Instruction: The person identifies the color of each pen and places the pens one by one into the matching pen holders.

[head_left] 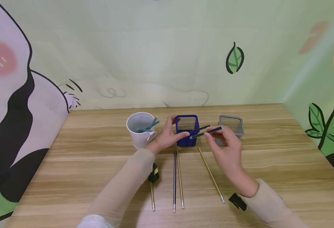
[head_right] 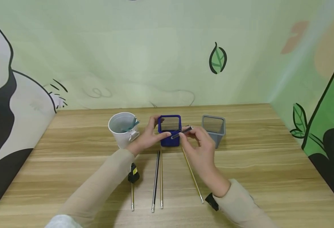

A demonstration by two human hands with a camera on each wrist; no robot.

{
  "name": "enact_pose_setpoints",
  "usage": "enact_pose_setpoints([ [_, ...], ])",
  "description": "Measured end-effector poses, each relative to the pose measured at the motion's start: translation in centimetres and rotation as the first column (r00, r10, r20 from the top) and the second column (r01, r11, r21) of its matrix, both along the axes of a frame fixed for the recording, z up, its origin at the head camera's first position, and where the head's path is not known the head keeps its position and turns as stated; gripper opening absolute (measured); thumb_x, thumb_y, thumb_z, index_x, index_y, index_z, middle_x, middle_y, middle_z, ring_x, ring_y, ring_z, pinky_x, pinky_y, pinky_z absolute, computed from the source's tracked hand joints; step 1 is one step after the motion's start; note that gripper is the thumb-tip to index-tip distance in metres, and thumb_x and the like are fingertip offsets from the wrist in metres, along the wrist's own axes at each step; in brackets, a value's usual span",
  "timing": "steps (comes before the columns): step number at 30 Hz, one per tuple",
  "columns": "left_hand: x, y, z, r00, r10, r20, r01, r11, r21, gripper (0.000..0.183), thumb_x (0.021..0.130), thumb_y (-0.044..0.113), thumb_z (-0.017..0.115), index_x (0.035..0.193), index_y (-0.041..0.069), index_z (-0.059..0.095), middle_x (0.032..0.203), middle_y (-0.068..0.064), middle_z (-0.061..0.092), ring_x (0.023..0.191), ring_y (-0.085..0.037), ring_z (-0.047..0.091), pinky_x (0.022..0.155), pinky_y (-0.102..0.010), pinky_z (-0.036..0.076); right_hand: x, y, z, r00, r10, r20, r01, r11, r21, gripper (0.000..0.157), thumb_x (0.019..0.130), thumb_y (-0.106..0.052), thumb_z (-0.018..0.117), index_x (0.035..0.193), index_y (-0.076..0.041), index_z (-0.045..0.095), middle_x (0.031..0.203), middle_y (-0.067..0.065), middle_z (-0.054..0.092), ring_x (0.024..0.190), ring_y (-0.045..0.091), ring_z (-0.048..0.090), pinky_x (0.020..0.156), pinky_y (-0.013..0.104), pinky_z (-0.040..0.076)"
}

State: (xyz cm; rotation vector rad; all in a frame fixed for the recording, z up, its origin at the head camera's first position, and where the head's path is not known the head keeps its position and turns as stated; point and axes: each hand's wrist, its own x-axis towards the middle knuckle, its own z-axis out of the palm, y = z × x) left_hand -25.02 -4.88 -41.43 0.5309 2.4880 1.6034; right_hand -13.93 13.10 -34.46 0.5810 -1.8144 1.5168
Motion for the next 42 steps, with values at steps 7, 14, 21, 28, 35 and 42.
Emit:
enact_pose_setpoints([
  [7,0.0,0.0,-0.2,1.0,-0.003,-0.009,0.003,1.0,0.013,0.083,0.084,0.023,0.073,0.144,0.001,0.02,0.142,-0.018,0.038,0.135,-0.03,0.034,0.115,-0.047,0.027,-0.5,-0.7,-0.3,0.997,-0.041,-0.065,0.039,0.999,-0.032,0.014,0.074,0.022,0.065,0.087,0.017,0.061,0.086,0.024,0.062,0.089,0.004,0.062,0.079,0.018,0.054],
  [14,0.1,-0.1,-0.2,1.0,0.013,0.012,-0.013,1.0,0.0,0.084,0.084,0.026,0.073,0.145,0.003,0.02,0.144,-0.017,0.037,0.137,-0.029,0.033,0.115,-0.046,0.026,-1.3,-1.0,-1.4,0.991,-0.084,-0.104,0.084,0.996,-0.005,0.012,0.077,0.015,0.068,0.088,0.013,0.065,0.085,0.024,0.063,0.09,0.003,0.061,0.078,0.014,0.053],
  [21,0.0,0.0,-0.2,1.0,0.006,-0.003,-0.006,1.0,-0.003,0.083,0.084,0.025,0.073,0.144,0.002,0.021,0.144,-0.018,0.039,0.137,-0.029,0.033,0.115,-0.046,0.026,-1.8,-1.7,-2.3,0.98,-0.131,-0.148,0.14,0.989,0.056,0.022,0.069,0.021,0.07,0.087,0.008,0.067,0.083,0.022,0.066,0.088,0.01,0.062,0.082,0.014,0.049],
  [28,-0.1,0.0,-0.2,1.0,0.0,-0.007,0.0,1.0,0.0,0.082,0.084,0.024,0.073,0.143,0.002,0.021,0.143,-0.018,0.038,0.137,-0.03,0.033,0.116,-0.046,0.025,-2.2,-2.0,-3.2,0.976,-0.15,-0.16,0.165,0.983,0.085,0.022,0.07,0.018,0.07,0.089,0.007,0.068,0.085,0.018,0.067,0.083,0.026,0.063,0.084,0.015,0.049],
  [35,-0.2,-0.1,-0.2,1.0,0.002,-0.009,-0.002,1.0,-0.005,0.081,0.084,0.025,0.073,0.143,0.003,0.022,0.143,-0.018,0.038,0.136,-0.03,0.033,0.116,-0.046,0.025,-2.4,-1.9,-3.8,0.975,-0.172,-0.139,0.186,0.978,0.095,0.022,0.071,0.017,0.07,0.09,0.005,0.069,0.086,0.019,0.067,0.085,0.018,0.063,0.085,0.014,0.048],
  [42,-0.3,0.0,-0.3,1.0,-0.001,-0.019,0.001,1.0,0.0,0.081,0.084,0.024,0.074,0.142,0.002,0.023,0.142,-0.018,0.039,0.136,-0.03,0.034,0.115,-0.045,0.025,-2.6,-1.8,-4.3,0.973,-0.176,-0.147,0.192,0.976,0.102,0.021,0.073,0.016,0.071,0.091,0.005,0.069,0.085,0.018,0.068,0.083,0.019,0.064,0.081,0.013,0.049],
])
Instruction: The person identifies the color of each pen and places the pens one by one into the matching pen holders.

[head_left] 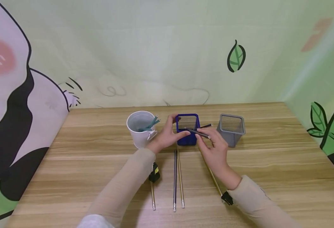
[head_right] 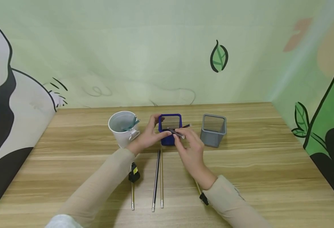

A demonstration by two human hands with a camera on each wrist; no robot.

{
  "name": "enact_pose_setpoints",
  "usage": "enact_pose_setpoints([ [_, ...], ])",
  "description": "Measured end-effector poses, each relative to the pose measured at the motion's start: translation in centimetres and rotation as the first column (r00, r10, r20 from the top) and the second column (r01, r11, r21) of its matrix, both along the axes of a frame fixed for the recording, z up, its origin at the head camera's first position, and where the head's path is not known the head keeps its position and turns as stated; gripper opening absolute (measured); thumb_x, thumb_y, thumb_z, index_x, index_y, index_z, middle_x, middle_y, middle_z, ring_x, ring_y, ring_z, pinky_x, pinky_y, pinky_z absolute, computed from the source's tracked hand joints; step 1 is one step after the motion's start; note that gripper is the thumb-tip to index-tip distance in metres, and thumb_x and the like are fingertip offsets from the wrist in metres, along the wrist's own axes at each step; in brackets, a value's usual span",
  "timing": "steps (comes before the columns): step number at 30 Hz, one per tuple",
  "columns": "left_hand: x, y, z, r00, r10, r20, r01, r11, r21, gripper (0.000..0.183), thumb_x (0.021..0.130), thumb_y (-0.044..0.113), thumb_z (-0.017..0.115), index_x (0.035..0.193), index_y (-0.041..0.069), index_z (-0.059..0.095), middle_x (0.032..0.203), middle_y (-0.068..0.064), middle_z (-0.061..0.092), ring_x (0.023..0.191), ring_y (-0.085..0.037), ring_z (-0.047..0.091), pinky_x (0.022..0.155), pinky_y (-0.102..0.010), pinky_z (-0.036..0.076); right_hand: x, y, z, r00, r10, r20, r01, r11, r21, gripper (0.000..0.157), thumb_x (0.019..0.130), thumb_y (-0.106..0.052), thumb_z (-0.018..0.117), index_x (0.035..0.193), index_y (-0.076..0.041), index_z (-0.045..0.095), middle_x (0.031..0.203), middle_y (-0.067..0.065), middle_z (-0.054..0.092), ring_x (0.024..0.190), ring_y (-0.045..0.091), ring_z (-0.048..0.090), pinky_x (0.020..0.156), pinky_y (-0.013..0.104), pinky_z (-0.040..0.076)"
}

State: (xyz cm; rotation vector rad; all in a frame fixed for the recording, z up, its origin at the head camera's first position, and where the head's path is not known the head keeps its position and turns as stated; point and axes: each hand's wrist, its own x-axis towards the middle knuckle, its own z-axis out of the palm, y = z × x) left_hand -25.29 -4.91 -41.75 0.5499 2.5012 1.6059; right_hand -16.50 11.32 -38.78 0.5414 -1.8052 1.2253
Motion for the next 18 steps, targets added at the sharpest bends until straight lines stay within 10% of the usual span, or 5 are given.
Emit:
enact_pose_setpoints([
  [18,0.07,-0.02,0.07,1.0,-0.008,0.006,0.008,1.0,0.025,0.081,0.084,0.023,0.074,0.142,0.002,0.022,0.142,-0.02,0.039,0.136,-0.031,0.034,0.115,-0.048,0.026,-0.38,0.06,-0.56,0.996,0.06,0.072,-0.056,0.997,-0.054,0.021,0.077,0.017,0.067,0.096,0.01,0.066,0.091,0.022,0.067,0.09,0.002,0.063,0.08,0.014,0.053],
])
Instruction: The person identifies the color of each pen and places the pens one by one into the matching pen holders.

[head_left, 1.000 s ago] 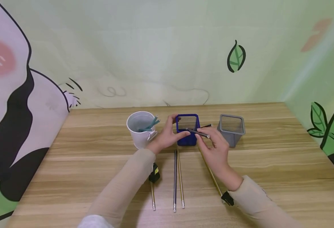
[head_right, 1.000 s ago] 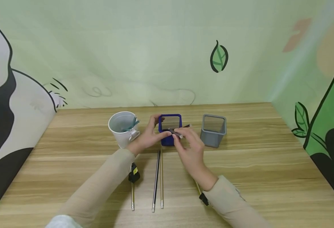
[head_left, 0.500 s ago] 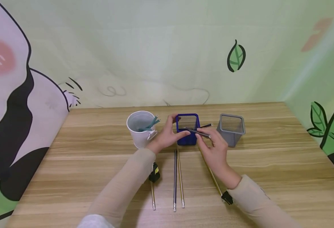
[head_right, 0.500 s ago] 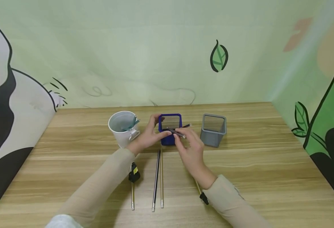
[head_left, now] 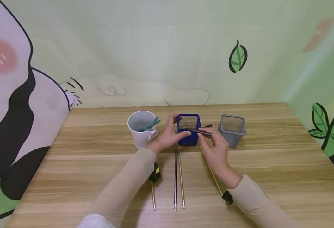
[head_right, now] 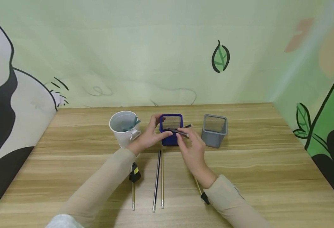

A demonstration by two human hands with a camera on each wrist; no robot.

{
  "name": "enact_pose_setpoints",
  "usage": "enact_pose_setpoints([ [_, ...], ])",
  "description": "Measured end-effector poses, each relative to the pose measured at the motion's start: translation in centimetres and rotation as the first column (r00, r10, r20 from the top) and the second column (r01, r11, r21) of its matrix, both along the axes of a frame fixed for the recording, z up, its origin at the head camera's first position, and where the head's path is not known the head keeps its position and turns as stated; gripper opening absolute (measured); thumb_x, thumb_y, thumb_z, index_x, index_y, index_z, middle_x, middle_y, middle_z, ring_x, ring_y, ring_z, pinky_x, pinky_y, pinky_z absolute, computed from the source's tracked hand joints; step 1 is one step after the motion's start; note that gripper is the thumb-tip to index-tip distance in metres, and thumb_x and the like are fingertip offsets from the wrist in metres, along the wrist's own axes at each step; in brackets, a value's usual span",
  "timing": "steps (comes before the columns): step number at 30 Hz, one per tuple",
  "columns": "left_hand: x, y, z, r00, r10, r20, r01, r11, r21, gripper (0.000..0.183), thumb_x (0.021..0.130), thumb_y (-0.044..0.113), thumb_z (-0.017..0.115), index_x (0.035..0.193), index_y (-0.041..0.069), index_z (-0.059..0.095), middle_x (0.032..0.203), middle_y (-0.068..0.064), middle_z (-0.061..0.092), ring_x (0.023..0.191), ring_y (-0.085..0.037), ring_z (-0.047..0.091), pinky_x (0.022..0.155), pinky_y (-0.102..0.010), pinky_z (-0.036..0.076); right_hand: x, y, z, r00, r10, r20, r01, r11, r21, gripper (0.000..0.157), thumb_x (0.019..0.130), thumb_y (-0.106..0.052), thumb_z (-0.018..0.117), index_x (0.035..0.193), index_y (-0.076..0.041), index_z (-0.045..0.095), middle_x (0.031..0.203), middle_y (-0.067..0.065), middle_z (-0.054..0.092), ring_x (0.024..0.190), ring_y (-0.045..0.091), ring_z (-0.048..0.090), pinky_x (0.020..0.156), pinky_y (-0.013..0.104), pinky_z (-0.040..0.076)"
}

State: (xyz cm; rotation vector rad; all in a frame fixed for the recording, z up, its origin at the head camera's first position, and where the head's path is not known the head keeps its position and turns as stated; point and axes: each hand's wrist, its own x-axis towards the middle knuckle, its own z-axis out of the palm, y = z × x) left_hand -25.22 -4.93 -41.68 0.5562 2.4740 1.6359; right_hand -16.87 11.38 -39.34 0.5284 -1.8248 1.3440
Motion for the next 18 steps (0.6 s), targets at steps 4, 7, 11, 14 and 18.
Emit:
enact_pose_setpoints([
  [4,-0.05,0.06,-0.09,1.0,-0.004,-0.012,0.004,1.0,-0.009,0.081,0.084,0.024,0.074,0.143,0.001,0.022,0.142,-0.02,0.039,0.135,-0.031,0.035,0.115,-0.047,0.027,-0.08,0.16,-0.27,1.0,-0.016,0.009,0.016,1.0,0.005,0.022,0.076,0.017,0.067,0.096,0.009,0.066,0.09,0.022,0.068,0.091,-0.001,0.062,0.08,0.013,0.052],
  [7,-0.11,0.08,-0.12,1.0,-0.006,-0.028,0.006,1.0,-0.002,0.081,0.083,0.023,0.074,0.142,0.001,0.023,0.141,-0.022,0.039,0.134,-0.031,0.035,0.114,-0.048,0.027,-0.11,0.25,-0.46,1.0,-0.024,0.018,0.023,1.0,0.01,0.021,0.077,0.016,0.067,0.096,0.009,0.066,0.09,0.022,0.068,0.09,-0.002,0.061,0.08,0.012,0.052],
  [11,-0.13,0.05,-0.13,0.999,-0.003,-0.032,0.003,1.0,-0.001,0.081,0.083,0.022,0.074,0.142,0.001,0.023,0.141,-0.021,0.04,0.134,-0.031,0.036,0.114,-0.047,0.027,-0.13,0.25,-0.61,0.999,-0.04,0.019,0.039,0.999,0.023,0.02,0.077,0.016,0.068,0.096,0.009,0.067,0.09,0.021,0.069,0.088,0.0,0.062,0.079,0.012,0.052],
  [14,-0.08,0.01,-0.15,1.0,-0.001,-0.026,0.001,1.0,-0.009,0.081,0.083,0.022,0.074,0.142,0.001,0.023,0.141,-0.019,0.04,0.134,-0.031,0.036,0.114,-0.047,0.027,-0.12,0.21,-0.65,0.998,-0.051,0.025,0.05,0.998,0.03,0.021,0.077,0.015,0.068,0.096,0.008,0.067,0.09,0.02,0.069,0.087,0.002,0.063,0.078,0.012,0.052],
  [18,-0.04,-0.04,-0.16,1.0,0.002,-0.023,-0.002,1.0,-0.011,0.081,0.083,0.022,0.074,0.142,0.001,0.023,0.141,-0.019,0.04,0.134,-0.031,0.035,0.115,-0.047,0.027,-0.14,0.13,-0.64,0.998,-0.06,0.031,0.059,0.998,0.034,0.021,0.076,0.015,0.069,0.096,0.008,0.068,0.089,0.02,0.07,0.085,0.007,0.065,0.077,0.011,0.052],
])
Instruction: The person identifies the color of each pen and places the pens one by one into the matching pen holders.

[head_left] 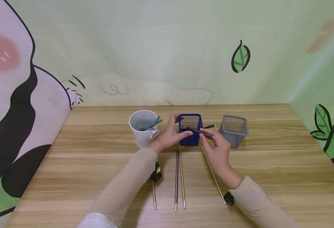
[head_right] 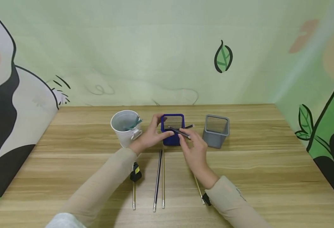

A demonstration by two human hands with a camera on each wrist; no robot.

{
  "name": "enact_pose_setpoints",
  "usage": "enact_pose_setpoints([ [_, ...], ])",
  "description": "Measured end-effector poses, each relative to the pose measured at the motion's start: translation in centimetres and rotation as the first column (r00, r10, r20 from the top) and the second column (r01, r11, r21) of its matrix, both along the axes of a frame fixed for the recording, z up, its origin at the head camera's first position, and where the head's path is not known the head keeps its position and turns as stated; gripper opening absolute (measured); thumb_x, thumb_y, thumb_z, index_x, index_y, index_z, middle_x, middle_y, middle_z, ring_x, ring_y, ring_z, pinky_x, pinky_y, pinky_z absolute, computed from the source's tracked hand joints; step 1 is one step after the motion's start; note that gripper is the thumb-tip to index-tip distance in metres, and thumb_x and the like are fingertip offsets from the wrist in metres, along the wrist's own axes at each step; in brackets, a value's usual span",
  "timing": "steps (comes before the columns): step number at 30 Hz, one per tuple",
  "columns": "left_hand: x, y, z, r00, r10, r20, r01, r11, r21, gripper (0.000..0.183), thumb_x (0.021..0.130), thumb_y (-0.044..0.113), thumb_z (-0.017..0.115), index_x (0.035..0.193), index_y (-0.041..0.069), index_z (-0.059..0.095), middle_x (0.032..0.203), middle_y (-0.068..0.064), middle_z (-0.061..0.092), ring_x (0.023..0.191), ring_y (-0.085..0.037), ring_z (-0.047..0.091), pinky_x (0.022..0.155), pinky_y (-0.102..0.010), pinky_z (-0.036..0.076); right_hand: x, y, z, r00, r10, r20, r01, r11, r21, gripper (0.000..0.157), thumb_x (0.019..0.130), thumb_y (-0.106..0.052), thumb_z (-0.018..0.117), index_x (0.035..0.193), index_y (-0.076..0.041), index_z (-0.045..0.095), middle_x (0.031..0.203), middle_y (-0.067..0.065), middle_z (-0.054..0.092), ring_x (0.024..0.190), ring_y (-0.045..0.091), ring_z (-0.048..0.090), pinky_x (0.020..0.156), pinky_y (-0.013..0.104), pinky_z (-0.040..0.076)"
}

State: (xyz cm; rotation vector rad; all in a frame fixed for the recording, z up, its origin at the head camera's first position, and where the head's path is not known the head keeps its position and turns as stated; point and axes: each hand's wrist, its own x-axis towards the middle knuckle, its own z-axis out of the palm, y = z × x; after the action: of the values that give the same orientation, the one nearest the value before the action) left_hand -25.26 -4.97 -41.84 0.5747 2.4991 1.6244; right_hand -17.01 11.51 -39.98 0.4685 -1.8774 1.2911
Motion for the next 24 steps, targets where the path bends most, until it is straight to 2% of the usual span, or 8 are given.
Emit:
enact_pose_setpoints([
  [3,-0.01,-0.01,0.02,1.0,0.003,0.0,-0.003,1.0,-0.006,0.081,0.083,0.023,0.074,0.142,0.002,0.023,0.141,-0.019,0.039,0.134,-0.03,0.036,0.114,-0.047,0.027,-0.04,-0.02,-0.04,1.0,-0.006,0.0,0.006,1.0,0.003,0.021,0.076,0.015,0.069,0.096,0.007,0.068,0.089,0.02,0.07,0.082,0.012,0.066,0.077,0.011,0.052],
  [10,-0.02,-0.05,0.05,1.0,0.006,-0.001,-0.006,1.0,-0.013,0.081,0.083,0.025,0.074,0.142,0.002,0.024,0.141,-0.017,0.04,0.134,-0.03,0.036,0.114,-0.046,0.028,-0.12,0.0,-0.33,1.0,-0.017,0.015,0.017,1.0,0.014,0.021,0.077,0.014,0.069,0.096,0.007,0.069,0.089,0.019,0.07,0.081,0.015,0.067,0.077,0.009,0.051],
  [18,0.01,-0.06,0.14,1.0,0.014,0.009,-0.014,1.0,-0.028,0.081,0.083,0.025,0.074,0.142,0.002,0.024,0.141,-0.017,0.04,0.134,-0.029,0.036,0.114,-0.044,0.028,-0.32,0.01,-0.45,0.999,-0.038,0.038,0.036,0.998,0.048,0.021,0.077,0.013,0.07,0.096,0.005,0.07,0.089,0.019,0.071,0.077,0.029,0.067,0.076,0.008,0.05],
  [24,0.09,-0.02,0.28,1.0,0.013,0.02,-0.012,0.999,-0.034,0.082,0.083,0.026,0.074,0.143,0.002,0.022,0.142,-0.018,0.038,0.135,-0.03,0.035,0.114,-0.046,0.029,-0.58,0.05,-0.44,0.996,-0.044,0.076,0.038,0.996,0.078,0.017,0.08,0.009,0.069,0.096,0.005,0.07,0.09,0.019,0.071,0.078,0.03,0.068,0.077,0.006,0.049],
])
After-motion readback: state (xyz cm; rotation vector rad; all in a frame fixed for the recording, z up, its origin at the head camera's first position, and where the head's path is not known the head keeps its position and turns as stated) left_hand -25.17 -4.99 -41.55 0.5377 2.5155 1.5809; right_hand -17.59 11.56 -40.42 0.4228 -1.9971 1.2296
